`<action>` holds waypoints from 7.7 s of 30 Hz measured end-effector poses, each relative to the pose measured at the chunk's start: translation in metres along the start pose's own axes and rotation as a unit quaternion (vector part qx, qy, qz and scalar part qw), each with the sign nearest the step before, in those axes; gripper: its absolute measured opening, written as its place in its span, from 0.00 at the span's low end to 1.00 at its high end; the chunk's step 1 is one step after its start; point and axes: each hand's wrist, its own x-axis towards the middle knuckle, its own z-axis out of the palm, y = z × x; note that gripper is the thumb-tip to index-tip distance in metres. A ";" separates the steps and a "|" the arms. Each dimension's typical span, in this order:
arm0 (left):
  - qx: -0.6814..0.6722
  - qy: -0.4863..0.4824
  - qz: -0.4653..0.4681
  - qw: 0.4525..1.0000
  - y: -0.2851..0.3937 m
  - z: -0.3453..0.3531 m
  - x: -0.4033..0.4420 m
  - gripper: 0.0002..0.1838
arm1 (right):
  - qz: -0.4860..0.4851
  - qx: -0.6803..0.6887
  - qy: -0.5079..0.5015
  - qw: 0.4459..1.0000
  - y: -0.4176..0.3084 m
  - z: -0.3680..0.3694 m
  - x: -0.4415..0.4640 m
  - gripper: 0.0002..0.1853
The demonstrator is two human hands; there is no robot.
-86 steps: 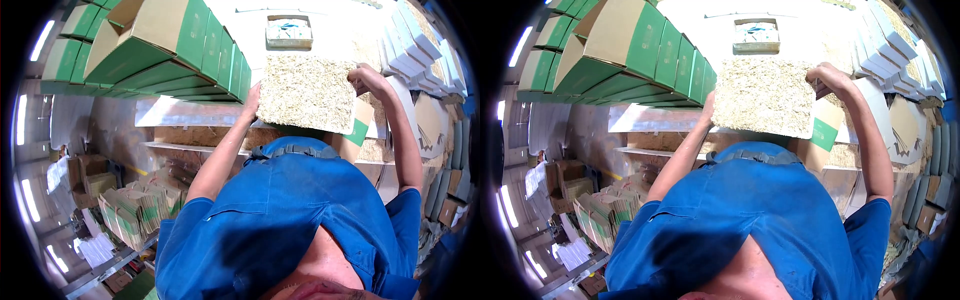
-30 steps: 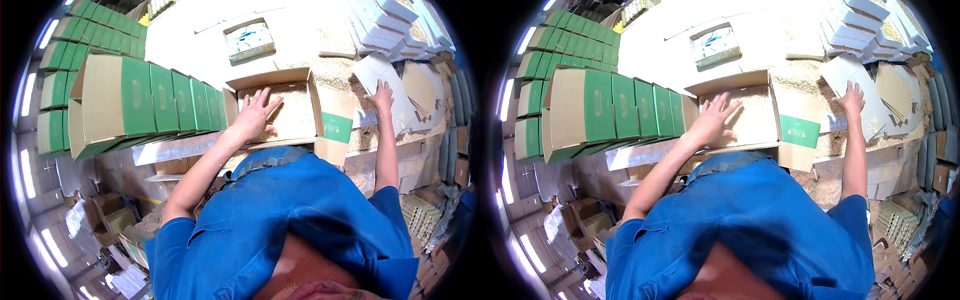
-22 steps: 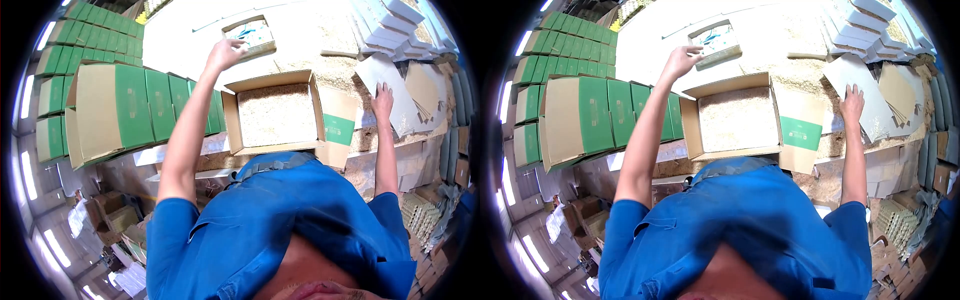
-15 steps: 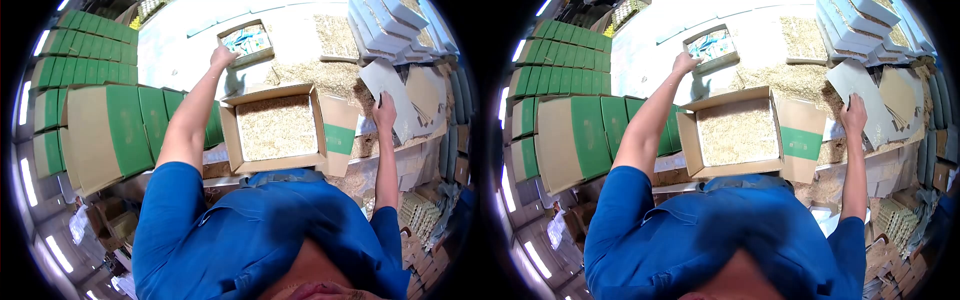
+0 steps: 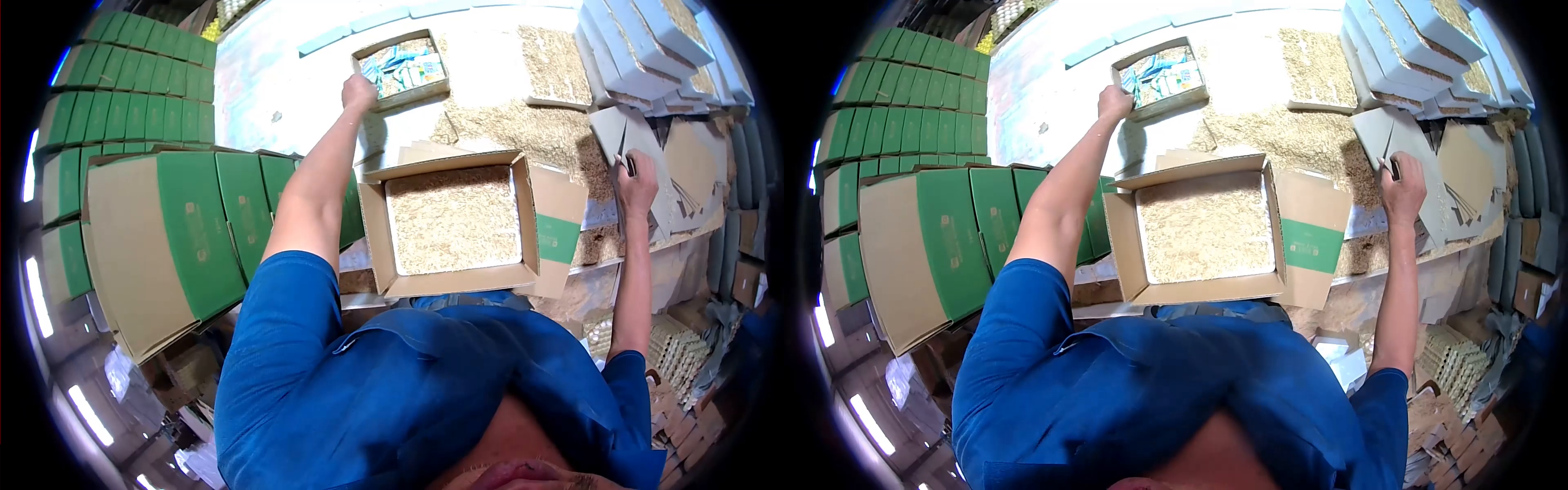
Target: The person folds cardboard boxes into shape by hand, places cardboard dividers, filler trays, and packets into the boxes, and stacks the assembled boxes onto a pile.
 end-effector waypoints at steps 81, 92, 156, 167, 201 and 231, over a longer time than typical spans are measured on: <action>-0.286 -0.144 -0.030 0.947 -0.035 -0.009 0.031 0.08 | 0.001 0.244 -0.562 0.790 -0.168 0.123 0.048 0.29; -0.214 -0.006 -0.034 0.976 -0.046 0.001 0.032 0.11 | 0.006 0.229 -0.166 0.959 -0.153 0.047 0.050 0.20; -0.542 -0.074 0.109 0.830 0.020 -0.107 -0.354 0.13 | 0.104 0.540 -0.308 0.776 -0.321 -0.011 -0.004 0.17; -0.488 -0.011 0.043 0.872 0.015 -0.116 -0.333 0.10 | -0.127 0.236 -0.519 0.812 -0.269 -0.009 -0.026 0.23; -0.277 0.048 -0.034 0.959 -0.004 -0.026 -0.056 0.16 | 0.019 0.281 -0.403 0.871 -0.304 0.215 0.166 0.14; -0.685 -0.191 -0.137 0.689 -0.041 -0.035 -0.367 0.39 | -0.351 0.166 -0.428 0.816 -0.323 0.003 -0.061 0.35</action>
